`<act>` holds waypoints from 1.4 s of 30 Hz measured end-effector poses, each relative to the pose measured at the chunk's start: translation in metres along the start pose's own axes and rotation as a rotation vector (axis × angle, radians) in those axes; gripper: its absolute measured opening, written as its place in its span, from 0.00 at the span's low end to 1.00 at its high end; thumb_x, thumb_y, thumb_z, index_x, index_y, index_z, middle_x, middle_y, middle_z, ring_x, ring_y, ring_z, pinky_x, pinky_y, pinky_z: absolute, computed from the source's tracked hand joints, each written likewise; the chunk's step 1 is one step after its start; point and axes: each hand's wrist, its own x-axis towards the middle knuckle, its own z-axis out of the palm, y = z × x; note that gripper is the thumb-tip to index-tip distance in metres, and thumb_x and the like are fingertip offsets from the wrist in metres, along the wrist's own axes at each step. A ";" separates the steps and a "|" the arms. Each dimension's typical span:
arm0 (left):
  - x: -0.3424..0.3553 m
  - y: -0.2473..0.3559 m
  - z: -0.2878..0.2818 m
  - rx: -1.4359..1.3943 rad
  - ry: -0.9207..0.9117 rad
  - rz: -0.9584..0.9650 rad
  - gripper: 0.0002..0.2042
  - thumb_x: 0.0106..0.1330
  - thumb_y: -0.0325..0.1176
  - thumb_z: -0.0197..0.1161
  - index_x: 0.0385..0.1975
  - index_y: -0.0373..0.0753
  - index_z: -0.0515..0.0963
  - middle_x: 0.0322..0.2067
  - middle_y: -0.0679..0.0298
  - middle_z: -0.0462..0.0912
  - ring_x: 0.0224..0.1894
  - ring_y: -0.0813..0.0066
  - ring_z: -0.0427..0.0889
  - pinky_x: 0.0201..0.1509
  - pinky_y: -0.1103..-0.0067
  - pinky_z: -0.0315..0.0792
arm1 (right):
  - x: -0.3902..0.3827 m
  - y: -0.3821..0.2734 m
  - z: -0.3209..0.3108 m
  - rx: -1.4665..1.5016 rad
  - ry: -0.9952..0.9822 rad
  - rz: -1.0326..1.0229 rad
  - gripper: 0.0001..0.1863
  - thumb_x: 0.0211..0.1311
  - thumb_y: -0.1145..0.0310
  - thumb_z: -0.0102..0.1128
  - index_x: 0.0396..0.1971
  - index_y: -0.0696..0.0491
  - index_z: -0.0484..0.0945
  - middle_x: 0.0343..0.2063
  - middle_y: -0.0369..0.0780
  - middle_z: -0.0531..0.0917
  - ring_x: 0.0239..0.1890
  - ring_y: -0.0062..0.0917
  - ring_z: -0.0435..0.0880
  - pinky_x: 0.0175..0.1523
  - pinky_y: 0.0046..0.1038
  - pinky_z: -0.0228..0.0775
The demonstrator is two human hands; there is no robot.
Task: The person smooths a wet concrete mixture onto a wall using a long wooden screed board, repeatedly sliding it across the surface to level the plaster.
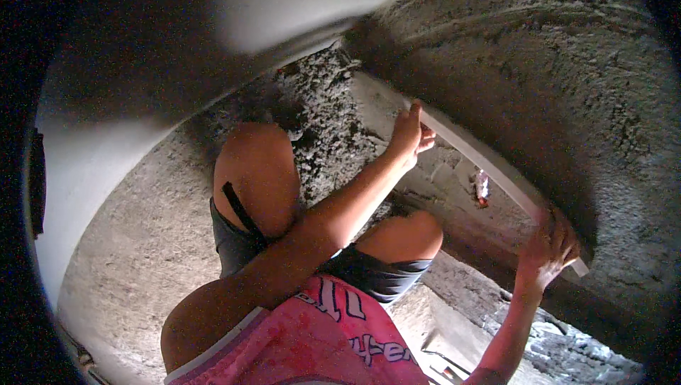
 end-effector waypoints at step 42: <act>0.046 -0.041 -0.069 -0.103 0.044 -0.116 0.20 0.70 0.53 0.42 0.26 0.42 0.65 0.15 0.65 0.67 0.13 0.76 0.66 0.15 0.78 0.60 | 0.024 -0.048 0.008 0.115 -0.128 -0.115 0.23 0.53 0.72 0.56 0.51 0.43 0.75 0.51 0.35 0.74 0.54 0.31 0.70 0.61 0.39 0.53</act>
